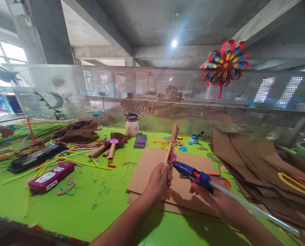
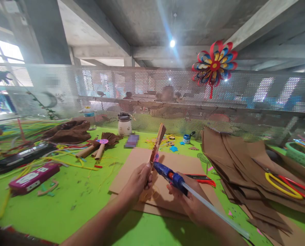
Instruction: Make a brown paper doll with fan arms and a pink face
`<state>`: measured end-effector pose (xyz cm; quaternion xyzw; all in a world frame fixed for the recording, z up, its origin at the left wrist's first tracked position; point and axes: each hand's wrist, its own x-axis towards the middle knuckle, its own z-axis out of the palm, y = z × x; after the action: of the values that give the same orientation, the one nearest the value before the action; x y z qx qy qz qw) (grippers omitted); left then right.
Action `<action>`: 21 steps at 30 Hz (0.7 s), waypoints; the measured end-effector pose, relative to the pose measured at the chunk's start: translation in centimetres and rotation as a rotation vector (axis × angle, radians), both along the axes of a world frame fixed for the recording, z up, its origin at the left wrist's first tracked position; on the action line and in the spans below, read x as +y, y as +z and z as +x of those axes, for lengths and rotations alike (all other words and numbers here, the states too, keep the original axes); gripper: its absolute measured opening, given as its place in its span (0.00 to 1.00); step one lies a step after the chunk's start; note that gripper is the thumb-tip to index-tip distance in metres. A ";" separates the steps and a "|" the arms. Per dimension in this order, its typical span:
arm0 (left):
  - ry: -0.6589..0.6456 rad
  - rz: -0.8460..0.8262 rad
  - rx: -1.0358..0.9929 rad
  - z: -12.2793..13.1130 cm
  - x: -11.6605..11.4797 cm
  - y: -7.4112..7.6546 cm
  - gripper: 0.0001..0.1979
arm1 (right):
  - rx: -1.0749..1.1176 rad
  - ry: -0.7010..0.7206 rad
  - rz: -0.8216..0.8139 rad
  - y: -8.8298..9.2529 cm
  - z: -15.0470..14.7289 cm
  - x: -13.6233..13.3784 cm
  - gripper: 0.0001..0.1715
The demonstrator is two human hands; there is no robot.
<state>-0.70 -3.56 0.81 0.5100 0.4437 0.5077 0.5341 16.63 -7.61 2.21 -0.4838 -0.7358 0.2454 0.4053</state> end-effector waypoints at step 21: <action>0.020 -0.053 -0.095 -1.1 1.1 -0.6 0.16 | -0.062 -0.107 0.122 -1.0 2.2 3.2 0.15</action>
<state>-1.76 -2.50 0.20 0.4665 0.4361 0.5248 0.5629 18.78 -4.44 1.18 -0.5041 -0.7347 0.1630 0.4237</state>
